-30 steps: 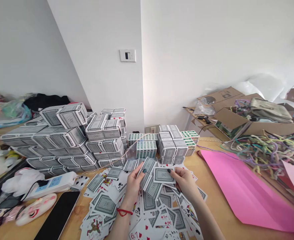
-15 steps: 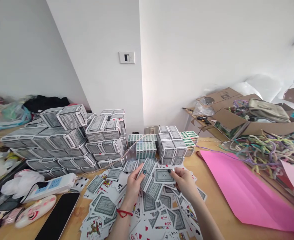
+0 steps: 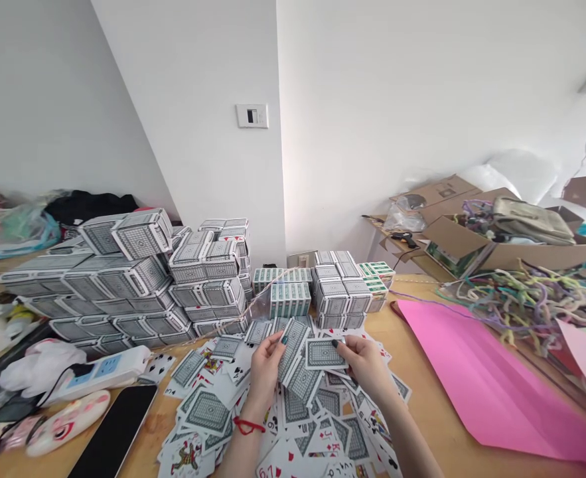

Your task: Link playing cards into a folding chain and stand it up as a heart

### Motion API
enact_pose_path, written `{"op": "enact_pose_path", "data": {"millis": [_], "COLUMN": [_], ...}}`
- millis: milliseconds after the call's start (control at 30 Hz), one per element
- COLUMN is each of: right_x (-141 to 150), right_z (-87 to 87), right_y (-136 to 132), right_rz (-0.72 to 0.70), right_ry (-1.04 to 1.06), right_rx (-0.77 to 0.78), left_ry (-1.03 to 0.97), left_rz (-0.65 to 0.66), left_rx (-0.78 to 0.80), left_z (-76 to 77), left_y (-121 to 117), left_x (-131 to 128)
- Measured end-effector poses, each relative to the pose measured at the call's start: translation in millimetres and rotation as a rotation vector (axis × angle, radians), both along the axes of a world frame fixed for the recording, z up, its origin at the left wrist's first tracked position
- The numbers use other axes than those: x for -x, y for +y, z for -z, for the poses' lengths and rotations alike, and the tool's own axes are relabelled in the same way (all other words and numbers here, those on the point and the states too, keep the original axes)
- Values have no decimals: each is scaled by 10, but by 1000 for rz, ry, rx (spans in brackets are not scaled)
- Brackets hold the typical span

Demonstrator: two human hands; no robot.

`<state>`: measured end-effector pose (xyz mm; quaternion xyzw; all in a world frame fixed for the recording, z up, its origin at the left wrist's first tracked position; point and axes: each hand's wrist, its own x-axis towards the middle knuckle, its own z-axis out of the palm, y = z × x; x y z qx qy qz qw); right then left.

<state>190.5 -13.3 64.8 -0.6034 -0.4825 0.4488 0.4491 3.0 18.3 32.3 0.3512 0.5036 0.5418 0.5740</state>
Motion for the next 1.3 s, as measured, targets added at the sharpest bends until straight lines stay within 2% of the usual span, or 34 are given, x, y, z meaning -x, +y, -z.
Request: {"op": "enact_pose_path", "data": {"millis": [200, 400, 567, 767, 933, 1300], "right_x": [-11, 55, 189, 255, 314, 425], "right_z": [116, 218, 212, 196, 219, 244], "right_y": [39, 38, -5, -43, -66, -117], "right_rz": [28, 161, 252, 295, 341, 422], "right_ry": [-4, -198, -378, -485, -437, -274], "right_rx": [-14, -125, -269, -341, -353, -280], "left_ry": [8, 42, 58, 46, 58, 56], "left_rz": [9, -8, -17, -40, -56, -44], "left_rx": [-15, -45, -22, -15, -43, -45], "left_z": [43, 14, -31, 41, 74, 144], "left_y": [19, -12, -38, 22, 39, 53], "left_x": [-1, -19, -8, -2, 4, 4]}}
